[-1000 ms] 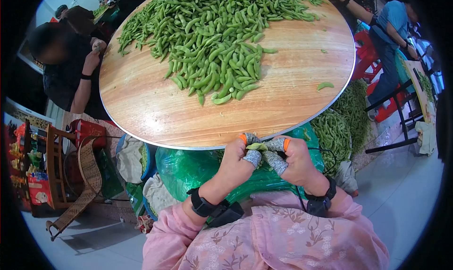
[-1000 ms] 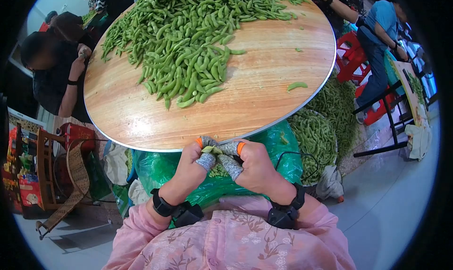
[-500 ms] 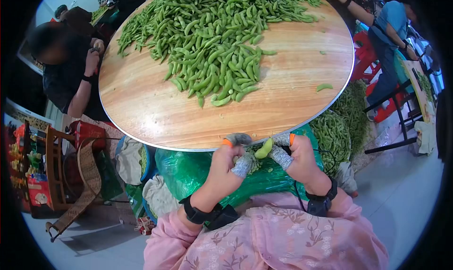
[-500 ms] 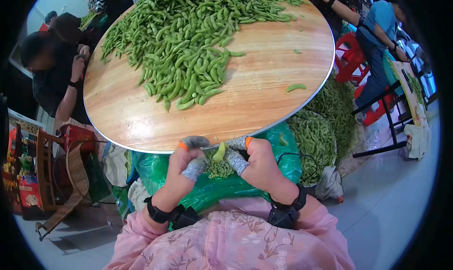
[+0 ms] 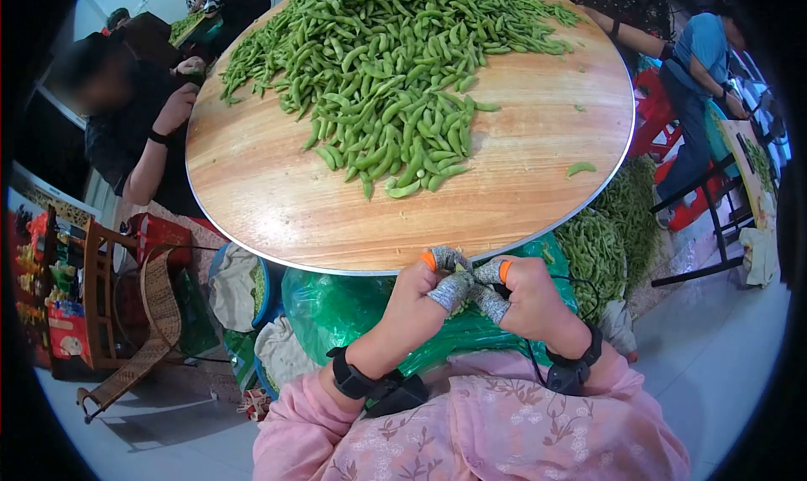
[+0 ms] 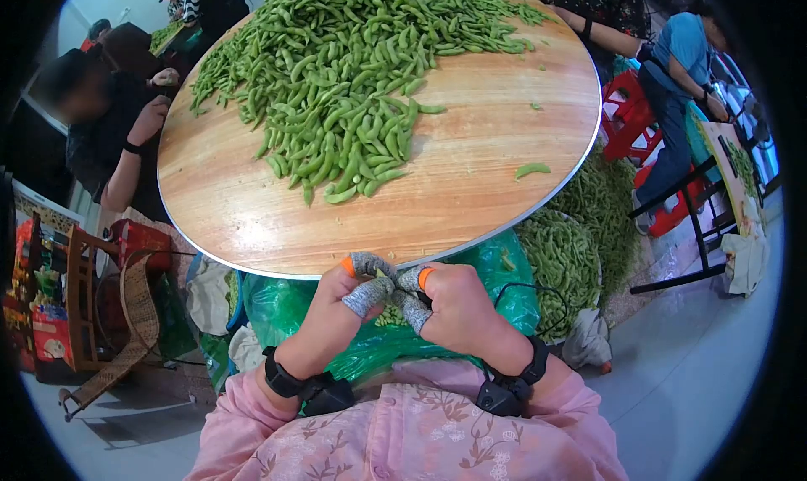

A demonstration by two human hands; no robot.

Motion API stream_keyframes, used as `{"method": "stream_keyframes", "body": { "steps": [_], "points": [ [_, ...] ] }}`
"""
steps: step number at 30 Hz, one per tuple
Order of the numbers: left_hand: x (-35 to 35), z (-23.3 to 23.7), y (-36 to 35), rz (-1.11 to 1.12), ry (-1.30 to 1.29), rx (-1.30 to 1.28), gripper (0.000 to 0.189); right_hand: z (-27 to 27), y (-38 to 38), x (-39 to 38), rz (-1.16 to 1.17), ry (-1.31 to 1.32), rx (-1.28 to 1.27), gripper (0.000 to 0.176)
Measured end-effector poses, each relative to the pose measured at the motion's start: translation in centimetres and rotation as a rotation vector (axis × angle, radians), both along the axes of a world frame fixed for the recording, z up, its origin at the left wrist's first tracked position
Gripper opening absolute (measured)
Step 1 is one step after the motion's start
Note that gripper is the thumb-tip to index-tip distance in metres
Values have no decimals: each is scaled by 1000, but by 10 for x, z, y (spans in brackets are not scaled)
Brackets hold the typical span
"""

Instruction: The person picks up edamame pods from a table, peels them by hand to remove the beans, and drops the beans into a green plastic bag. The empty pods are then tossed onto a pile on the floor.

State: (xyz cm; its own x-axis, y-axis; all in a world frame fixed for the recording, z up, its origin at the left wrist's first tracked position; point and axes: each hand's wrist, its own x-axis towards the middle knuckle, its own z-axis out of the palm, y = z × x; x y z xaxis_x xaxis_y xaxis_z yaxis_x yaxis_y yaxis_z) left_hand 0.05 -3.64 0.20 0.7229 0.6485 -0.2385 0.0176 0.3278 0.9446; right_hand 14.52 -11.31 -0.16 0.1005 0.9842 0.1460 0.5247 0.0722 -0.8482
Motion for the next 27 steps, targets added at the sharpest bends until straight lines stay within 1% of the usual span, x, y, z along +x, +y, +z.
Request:
{"method": "stream_keyframes", "body": {
  "steps": [1, 3, 4, 6, 10, 12, 15, 19, 21, 22, 24, 27],
  "points": [
    [0, 0, 2, 0, 1, 2, 10, 0, 1, 0, 0, 1, 2, 19],
    [-1, -1, 4, -67, 3, -30, 9, 0, 2, -1, 1, -17, 94, 18],
    [-1, -1, 3, -70, 7, -36, 9, 0, 0, 0, -2, -13, 88, 18],
    [2, -2, 2, -11, -32, -155, 9, 3, -1, 3, -7, -6, 21, 18],
    [1, 2, 2, 13, -13, -221, 10, 4, 0, 4, -69, 15, 15, 16],
    [-2, -4, 5, -43, -16, -297, 9, 3, 1, 4, -11, -140, 97, 14],
    [-3, -8, 7, -31, -18, -357, 11, 5, 1, 5, 11, -170, 103, 12],
    [-1, -5, 7, -34, 49, -358, 12, 5, 1, 4, 31, -183, 42, 11],
    [1, -6, 4, 39, 53, -328, 14, 3, 2, 3, 38, -113, 68, 10],
    [3, -7, 1, 42, 53, -328, 14, 2, 2, 2, 40, -112, 67, 10],
    [5, -8, -2, 149, 58, -288, 15, 1, 3, 2, 50, -121, 70, 10],
    [4, -10, -1, 126, 46, -287, 14, 3, 4, 2, 55, -135, 76, 10]
  ]
}}
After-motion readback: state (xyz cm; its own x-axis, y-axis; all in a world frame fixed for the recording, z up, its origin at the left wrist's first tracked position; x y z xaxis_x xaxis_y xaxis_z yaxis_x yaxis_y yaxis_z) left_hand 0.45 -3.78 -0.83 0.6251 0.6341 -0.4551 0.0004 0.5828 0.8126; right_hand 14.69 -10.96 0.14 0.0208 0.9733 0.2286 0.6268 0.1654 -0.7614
